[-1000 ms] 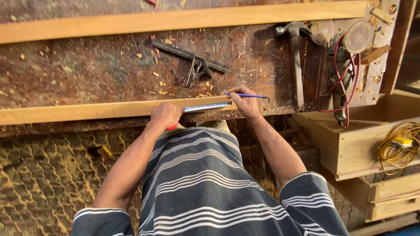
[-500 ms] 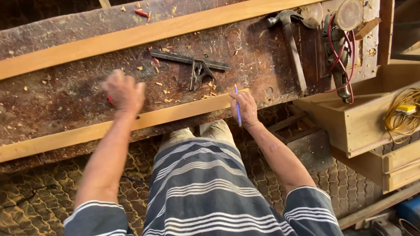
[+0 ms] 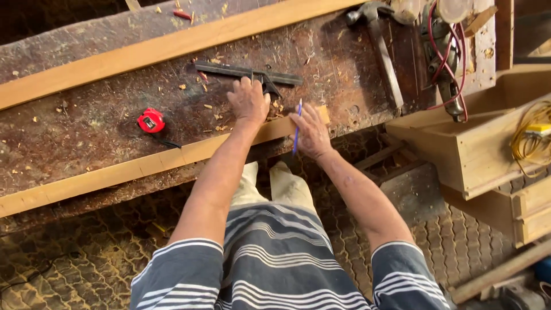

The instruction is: The person marks measurement lines on long wooden strips at a workbench. They hold a combination square against each strip, scribe lines with a pencil, reposition the square along the wood, and use a tape measure to take measurements before marking additional lines.

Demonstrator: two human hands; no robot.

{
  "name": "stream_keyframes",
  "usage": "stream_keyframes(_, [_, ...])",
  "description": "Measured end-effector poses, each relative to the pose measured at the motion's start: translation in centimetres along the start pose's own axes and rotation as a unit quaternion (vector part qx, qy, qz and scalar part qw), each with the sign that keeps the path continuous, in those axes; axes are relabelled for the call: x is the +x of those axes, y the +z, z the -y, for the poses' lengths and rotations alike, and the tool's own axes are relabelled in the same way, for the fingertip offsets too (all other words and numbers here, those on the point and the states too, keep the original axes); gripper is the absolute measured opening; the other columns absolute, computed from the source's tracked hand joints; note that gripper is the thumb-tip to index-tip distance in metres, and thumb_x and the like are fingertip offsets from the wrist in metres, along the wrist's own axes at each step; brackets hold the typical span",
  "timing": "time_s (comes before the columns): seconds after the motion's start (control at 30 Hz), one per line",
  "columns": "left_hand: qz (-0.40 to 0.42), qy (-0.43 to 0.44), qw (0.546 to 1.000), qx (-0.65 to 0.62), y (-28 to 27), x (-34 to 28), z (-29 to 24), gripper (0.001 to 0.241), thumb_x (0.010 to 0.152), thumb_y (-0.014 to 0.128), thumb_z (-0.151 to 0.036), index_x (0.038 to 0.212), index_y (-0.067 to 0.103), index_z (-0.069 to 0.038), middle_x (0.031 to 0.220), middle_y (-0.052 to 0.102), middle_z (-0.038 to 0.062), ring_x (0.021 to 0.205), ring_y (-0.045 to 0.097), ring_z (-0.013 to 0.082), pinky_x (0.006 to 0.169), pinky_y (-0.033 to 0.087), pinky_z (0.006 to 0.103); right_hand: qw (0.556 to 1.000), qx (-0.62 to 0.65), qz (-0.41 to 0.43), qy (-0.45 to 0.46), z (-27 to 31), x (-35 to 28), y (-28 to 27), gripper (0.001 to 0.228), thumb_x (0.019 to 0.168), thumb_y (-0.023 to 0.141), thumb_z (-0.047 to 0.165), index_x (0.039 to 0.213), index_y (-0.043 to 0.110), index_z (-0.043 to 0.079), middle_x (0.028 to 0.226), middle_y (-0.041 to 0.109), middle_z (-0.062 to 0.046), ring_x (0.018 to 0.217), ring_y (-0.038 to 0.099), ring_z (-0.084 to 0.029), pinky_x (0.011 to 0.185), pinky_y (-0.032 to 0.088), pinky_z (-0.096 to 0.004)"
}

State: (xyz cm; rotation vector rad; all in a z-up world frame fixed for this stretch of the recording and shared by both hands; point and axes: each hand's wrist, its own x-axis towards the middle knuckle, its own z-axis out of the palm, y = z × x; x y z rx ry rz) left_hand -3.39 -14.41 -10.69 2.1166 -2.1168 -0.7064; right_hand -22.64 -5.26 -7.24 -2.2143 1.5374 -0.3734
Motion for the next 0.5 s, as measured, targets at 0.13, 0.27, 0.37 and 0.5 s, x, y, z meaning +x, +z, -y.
stream_keyframes(0.13, [-0.034,-0.026,0.999,0.012,1.5,0.6,-1.1,0.027,0.083,0.074,-0.023,0.106,0.069,-0.009,0.117,0.055,0.013,0.110,0.052,0.0315,0.081,0.049,0.0499,0.995,0.080,-0.067,0.000,0.3,-2.8,-0.9,0.057,0.077,0.083,0.024,0.127,0.062,0.006,0.130,0.062,-0.020,0.129,0.051,-0.041,0.109,0.040,-0.050])
stream_keyframes(0.27, [-0.035,0.006,0.999,-0.035,1.4,-0.5,0.7,0.027,0.079,0.072,-0.018,0.103,0.069,-0.006,0.111,0.056,0.013,0.106,0.053,0.0305,0.080,0.051,0.0466,0.963,0.208,-0.125,0.116,0.0,-6.8,-2.5,0.030,0.093,0.073,0.017,0.121,0.070,0.007,0.110,0.070,-0.014,0.108,0.063,-0.032,0.097,0.051,-0.040])
stream_keyframes(0.37, [-0.050,0.098,0.991,-0.074,-0.9,-4.6,2.7,0.029,0.079,0.070,-0.012,0.107,0.069,-0.003,0.108,0.056,0.014,0.104,0.054,0.0336,0.084,0.051,0.0485,0.949,0.245,-0.145,0.136,-0.8,-8.3,-3.4,0.024,0.098,0.067,0.013,0.120,0.072,0.006,0.103,0.070,-0.013,0.099,0.065,-0.029,0.091,0.053,-0.037])
stream_keyframes(0.5, [-0.112,0.289,0.947,-0.087,-1.1,-12.6,5.0,0.019,0.077,0.071,-0.012,0.086,0.062,0.002,0.118,0.060,0.021,0.110,0.056,0.0406,0.093,0.051,0.0504,0.953,0.232,-0.162,0.108,-1.5,-8.8,-2.0,0.020,0.099,0.063,0.011,0.116,0.073,0.007,0.104,0.072,-0.013,0.097,0.068,-0.030,0.088,0.054,-0.039])
